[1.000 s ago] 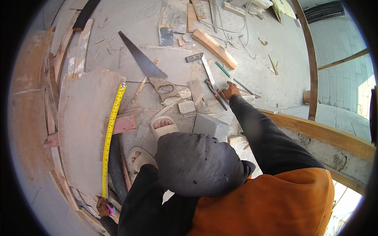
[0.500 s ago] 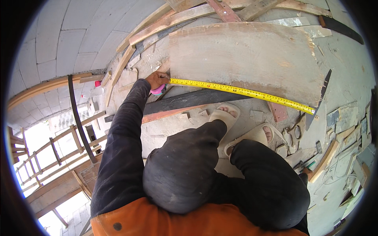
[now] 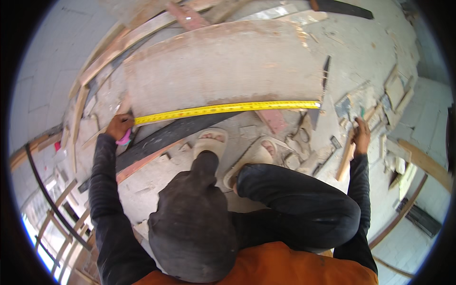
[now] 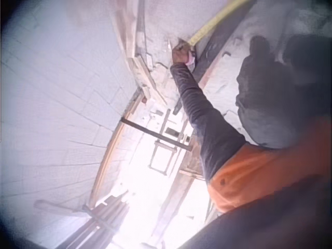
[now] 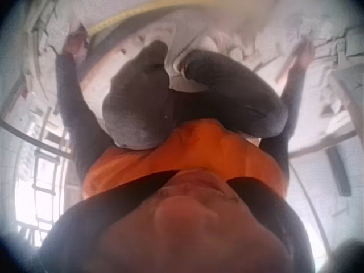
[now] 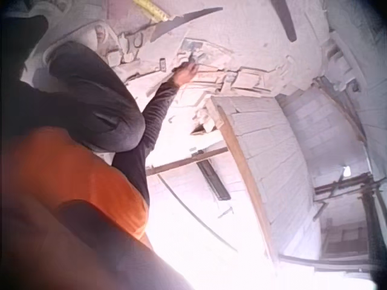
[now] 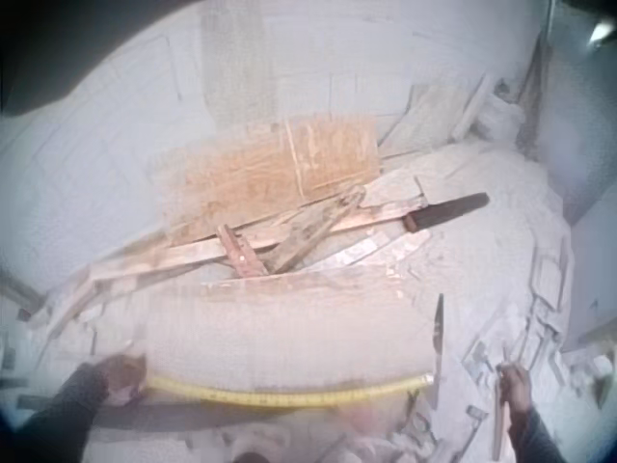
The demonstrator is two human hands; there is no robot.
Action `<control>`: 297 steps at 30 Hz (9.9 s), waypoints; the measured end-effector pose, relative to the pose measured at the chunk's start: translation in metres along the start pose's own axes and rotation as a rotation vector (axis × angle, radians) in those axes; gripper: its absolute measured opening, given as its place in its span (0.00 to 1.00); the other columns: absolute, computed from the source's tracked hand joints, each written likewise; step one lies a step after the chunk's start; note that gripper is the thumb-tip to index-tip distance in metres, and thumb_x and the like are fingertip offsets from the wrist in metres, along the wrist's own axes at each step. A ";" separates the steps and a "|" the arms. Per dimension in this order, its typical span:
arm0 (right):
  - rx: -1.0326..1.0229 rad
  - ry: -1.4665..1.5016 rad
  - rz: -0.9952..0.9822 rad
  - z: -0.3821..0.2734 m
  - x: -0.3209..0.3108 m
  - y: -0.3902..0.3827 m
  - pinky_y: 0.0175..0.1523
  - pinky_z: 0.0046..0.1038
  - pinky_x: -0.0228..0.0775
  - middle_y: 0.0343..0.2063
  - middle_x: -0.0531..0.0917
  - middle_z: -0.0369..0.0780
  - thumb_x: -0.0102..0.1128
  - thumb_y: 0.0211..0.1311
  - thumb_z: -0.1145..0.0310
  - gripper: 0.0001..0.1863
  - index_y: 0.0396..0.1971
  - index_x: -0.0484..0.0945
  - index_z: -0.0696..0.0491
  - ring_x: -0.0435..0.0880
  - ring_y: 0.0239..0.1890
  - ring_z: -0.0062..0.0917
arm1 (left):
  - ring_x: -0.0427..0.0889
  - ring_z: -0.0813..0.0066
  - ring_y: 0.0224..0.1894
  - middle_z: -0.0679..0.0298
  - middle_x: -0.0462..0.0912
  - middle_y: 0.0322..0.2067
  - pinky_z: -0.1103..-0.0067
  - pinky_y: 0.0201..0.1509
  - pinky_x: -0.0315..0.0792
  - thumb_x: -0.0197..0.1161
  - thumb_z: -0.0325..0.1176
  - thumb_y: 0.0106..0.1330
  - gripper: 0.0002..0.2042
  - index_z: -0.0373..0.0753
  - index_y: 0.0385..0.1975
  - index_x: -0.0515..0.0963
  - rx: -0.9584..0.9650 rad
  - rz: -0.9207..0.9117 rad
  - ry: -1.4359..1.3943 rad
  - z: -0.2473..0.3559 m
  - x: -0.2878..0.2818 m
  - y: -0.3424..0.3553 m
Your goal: The person measures a piece of wood with a tape measure, marks it with a pencil using a square ruler, and then saws the wood with a hand saw.
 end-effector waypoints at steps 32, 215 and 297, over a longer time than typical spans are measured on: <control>0.053 -0.069 -0.332 -0.146 0.139 -0.049 0.17 0.19 0.63 0.30 0.88 0.36 0.72 0.64 0.61 0.16 0.45 0.84 0.54 0.79 0.22 0.15 | 0.80 0.76 0.32 0.62 0.87 0.29 0.75 0.43 0.76 0.68 0.41 0.67 0.14 0.36 0.41 0.88 -0.096 -0.022 0.039 0.019 -0.014 -0.005; -0.059 0.567 -0.349 -0.245 -0.053 -0.150 0.28 0.22 0.61 0.23 0.78 0.30 0.67 0.64 0.58 0.14 0.33 0.81 0.55 0.71 0.22 0.13 | 0.76 0.51 0.66 0.55 0.71 0.69 0.63 0.67 0.75 0.73 0.35 0.62 0.35 0.47 0.72 0.70 1.362 0.195 0.299 0.631 0.199 -0.089; 0.351 0.899 -0.170 -0.134 0.215 -0.117 0.34 0.21 0.73 0.32 0.88 0.36 0.71 0.65 0.73 0.22 0.57 0.79 0.61 0.86 0.29 0.19 | 0.58 0.48 0.77 0.57 0.64 0.75 0.45 0.80 0.44 0.67 0.48 0.64 0.32 0.54 0.71 0.74 1.112 0.163 0.585 0.432 0.221 0.038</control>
Point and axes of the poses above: each hand's wrist, its own y-axis towards the middle knuckle, its own x-axis out of the palm, z = x × y, the point moved 5 cm from there along y, towards the middle knuckle
